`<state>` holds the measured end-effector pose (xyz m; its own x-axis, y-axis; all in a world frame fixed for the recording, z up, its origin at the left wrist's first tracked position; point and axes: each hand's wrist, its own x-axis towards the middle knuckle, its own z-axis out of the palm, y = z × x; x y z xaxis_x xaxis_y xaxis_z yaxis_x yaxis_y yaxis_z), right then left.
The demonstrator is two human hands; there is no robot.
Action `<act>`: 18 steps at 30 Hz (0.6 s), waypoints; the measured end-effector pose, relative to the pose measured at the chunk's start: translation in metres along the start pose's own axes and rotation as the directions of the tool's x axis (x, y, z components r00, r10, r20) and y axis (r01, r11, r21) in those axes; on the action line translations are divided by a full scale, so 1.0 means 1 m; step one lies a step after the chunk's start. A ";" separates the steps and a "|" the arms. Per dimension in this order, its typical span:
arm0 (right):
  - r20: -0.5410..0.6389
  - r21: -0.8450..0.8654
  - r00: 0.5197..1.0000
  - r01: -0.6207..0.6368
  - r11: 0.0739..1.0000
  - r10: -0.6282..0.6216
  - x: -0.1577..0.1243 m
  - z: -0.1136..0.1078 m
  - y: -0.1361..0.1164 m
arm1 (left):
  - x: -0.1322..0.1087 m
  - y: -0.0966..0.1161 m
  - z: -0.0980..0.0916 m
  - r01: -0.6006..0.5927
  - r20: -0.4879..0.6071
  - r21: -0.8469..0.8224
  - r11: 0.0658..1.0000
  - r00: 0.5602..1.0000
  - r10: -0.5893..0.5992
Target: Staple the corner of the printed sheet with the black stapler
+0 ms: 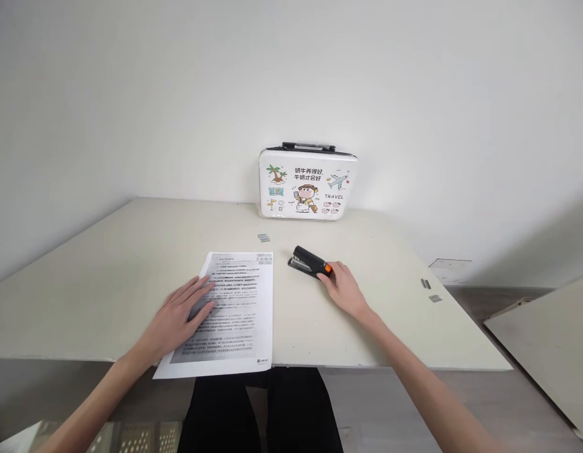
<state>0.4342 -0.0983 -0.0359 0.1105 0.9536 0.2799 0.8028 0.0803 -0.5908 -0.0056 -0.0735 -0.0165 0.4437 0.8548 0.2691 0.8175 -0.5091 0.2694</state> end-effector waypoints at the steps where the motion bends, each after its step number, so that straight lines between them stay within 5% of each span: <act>1: 0.023 0.027 0.999 0.034 0.999 -0.034 -0.012 -0.008 0.005 | 0.001 0.000 0.000 -0.003 0.000 0.011 1.000 1.000 0.003; 6: 0.085 0.107 0.995 0.042 0.993 -0.051 -0.055 -0.039 0.021 | 0.008 0.004 0.003 -0.016 0.019 0.054 0.998 1.000 0.015; 13: 0.073 0.221 0.997 0.023 0.975 -0.040 -0.059 -0.046 0.028 | 0.024 0.007 -0.002 0.006 0.058 0.045 0.999 0.998 -0.009; 18: 0.036 0.315 0.998 -0.052 0.948 0.043 -0.056 -0.043 0.033 | 0.045 0.044 -0.010 -0.075 0.048 -0.071 0.995 0.996 0.079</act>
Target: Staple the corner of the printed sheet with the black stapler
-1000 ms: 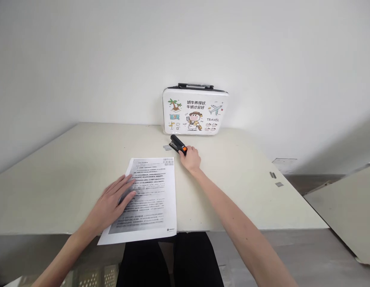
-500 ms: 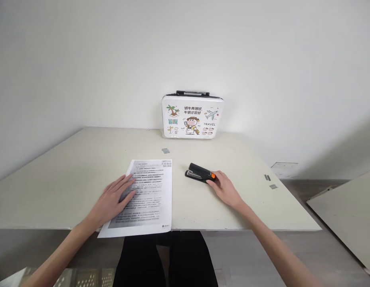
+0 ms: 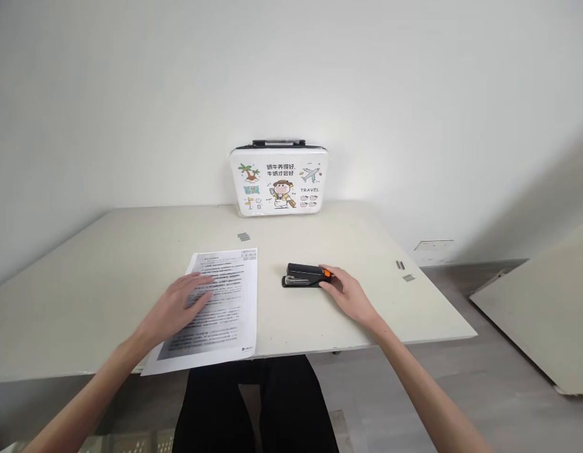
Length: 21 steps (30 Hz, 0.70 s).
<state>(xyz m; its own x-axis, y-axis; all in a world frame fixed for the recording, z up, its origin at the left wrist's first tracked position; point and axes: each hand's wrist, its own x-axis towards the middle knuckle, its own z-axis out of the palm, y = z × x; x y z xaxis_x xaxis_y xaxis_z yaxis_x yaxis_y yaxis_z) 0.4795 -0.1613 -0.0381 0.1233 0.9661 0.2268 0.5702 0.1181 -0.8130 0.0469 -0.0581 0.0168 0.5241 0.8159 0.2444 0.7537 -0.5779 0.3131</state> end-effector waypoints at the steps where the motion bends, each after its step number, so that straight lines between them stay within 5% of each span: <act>1: -0.012 0.006 1.000 -0.011 1.000 0.011 0.000 0.000 0.000 | 0.006 0.012 0.002 -0.026 0.016 -0.028 0.999 1.000 0.027; 10: -0.079 0.097 0.989 -0.119 0.988 0.127 0.003 -0.003 -0.017 | 0.080 0.106 0.058 -0.232 0.077 -0.201 0.952 0.965 0.251; 15: -0.130 0.097 0.979 -0.146 0.984 0.158 0.011 0.002 -0.018 | 0.111 0.123 0.075 -0.257 0.122 -0.210 0.943 0.950 0.286; 21: -0.150 0.101 0.969 -0.181 0.978 0.195 0.017 0.006 -0.016 | 0.114 0.126 0.083 -0.233 0.083 -0.229 0.945 0.963 0.258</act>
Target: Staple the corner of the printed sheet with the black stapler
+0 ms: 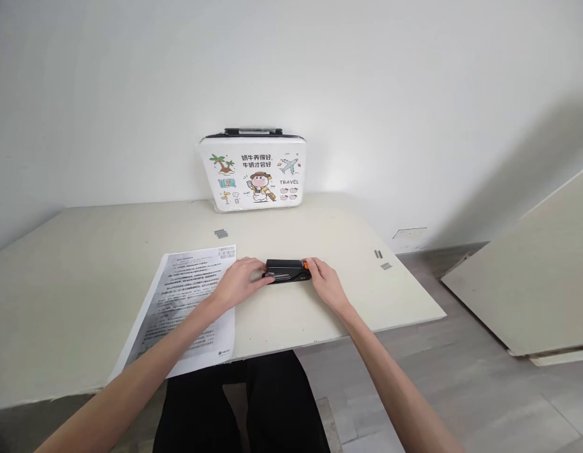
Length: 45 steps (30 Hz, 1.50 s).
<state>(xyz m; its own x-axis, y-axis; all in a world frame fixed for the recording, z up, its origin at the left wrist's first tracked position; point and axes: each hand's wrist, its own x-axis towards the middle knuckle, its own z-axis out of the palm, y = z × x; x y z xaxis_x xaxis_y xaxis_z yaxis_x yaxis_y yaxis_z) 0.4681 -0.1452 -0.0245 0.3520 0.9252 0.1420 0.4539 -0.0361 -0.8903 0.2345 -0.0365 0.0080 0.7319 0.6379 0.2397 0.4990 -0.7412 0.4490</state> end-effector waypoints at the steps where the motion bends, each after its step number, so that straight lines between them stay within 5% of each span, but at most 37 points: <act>1: -0.002 -0.006 1.000 0.010 1.000 -0.010 0.000 0.000 0.000 | -0.001 0.001 0.001 0.011 -0.010 -0.001 1.000 1.000 -0.011; 17: -0.040 -0.059 0.995 0.088 0.994 -0.090 -0.002 0.003 -0.001 | -0.004 -0.008 -0.006 0.011 -0.041 0.034 0.999 0.999 -0.009; 28: -0.037 -0.088 0.998 0.050 0.995 -0.053 -0.009 0.004 -0.002 | -0.022 -0.040 -0.037 -0.064 0.037 0.005 0.998 0.997 0.064; 32: -0.041 -0.094 0.999 0.024 0.995 -0.028 -0.009 0.004 -0.005 | -0.013 -0.067 -0.055 -0.127 0.019 0.029 0.991 0.992 0.127; 37: -0.045 -0.095 0.999 0.005 0.995 -0.009 -0.008 0.005 -0.007 | 0.017 -0.121 -0.064 0.162 -0.236 0.207 0.965 0.965 -0.111; 41: -0.042 -0.097 0.999 0.005 0.995 -0.009 -0.006 0.005 -0.004 | 0.039 -0.145 -0.057 0.273 -0.237 0.327 0.905 0.950 -0.201; 45: -0.041 -0.097 0.999 0.014 0.995 -0.018 -0.006 0.005 -0.001 | 0.048 -0.146 -0.051 0.271 -0.258 0.366 0.891 0.949 -0.182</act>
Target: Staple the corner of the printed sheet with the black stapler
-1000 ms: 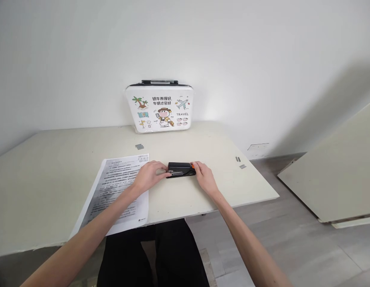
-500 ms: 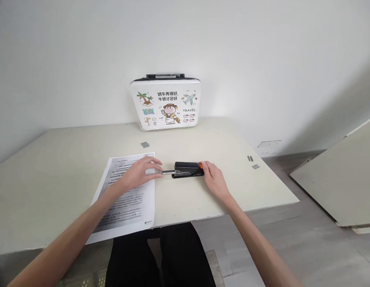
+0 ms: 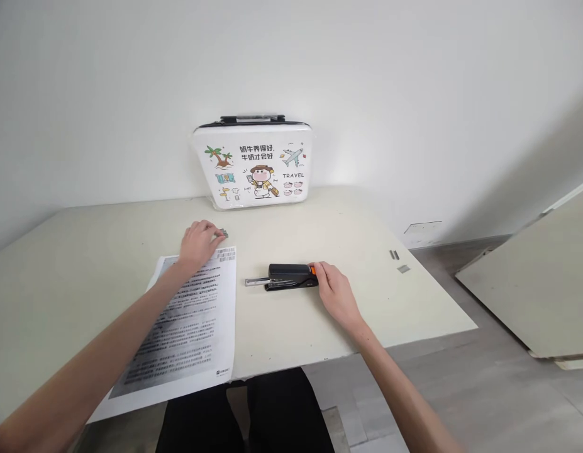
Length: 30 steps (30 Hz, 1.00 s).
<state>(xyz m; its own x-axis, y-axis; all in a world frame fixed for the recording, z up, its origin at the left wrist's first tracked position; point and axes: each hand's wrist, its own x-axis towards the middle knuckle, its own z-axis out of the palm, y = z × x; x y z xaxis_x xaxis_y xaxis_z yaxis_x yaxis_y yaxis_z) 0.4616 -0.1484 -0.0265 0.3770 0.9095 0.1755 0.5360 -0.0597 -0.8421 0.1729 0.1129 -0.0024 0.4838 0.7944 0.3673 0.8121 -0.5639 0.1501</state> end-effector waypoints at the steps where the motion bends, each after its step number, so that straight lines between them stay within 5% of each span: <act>1: 0.002 0.001 1.000 0.001 1.000 -0.001 0.000 0.000 0.000 | 0.000 0.002 -0.001 -0.007 -0.012 -0.010 1.000 1.000 0.007; 5: 0.002 0.004 1.000 0.005 1.000 -0.005 0.001 0.000 0.002 | -0.006 0.018 -0.015 -0.024 -0.010 -0.188 0.982 1.000 0.022; 12: -0.002 0.018 1.000 0.015 1.000 -0.015 -0.001 0.000 -0.001 | -0.054 0.067 -0.061 0.068 0.181 -0.584 0.809 0.982 0.048; 19: -0.007 0.011 0.999 0.052 0.999 -0.051 -0.002 -0.001 0.000 | -0.096 0.093 -0.076 0.093 0.291 -0.563 0.821 0.952 0.092; 26: -0.011 0.004 0.997 0.071 0.998 -0.071 0.000 0.001 0.002 | -0.105 0.102 -0.070 -0.276 0.062 -0.421 0.864 0.942 0.331; 30: -0.013 0.001 0.997 0.078 0.997 -0.078 0.000 0.001 0.002 | -0.101 0.104 -0.059 -0.182 0.155 -0.444 0.877 0.949 0.275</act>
<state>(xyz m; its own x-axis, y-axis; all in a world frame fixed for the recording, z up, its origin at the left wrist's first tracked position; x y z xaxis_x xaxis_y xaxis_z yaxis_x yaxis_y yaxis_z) 0.4626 -0.1480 -0.0289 0.3440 0.9059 0.2470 0.5633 0.0113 -0.8262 0.1893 -0.0387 0.0300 0.7328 0.6336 0.2479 0.4797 -0.7395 0.4722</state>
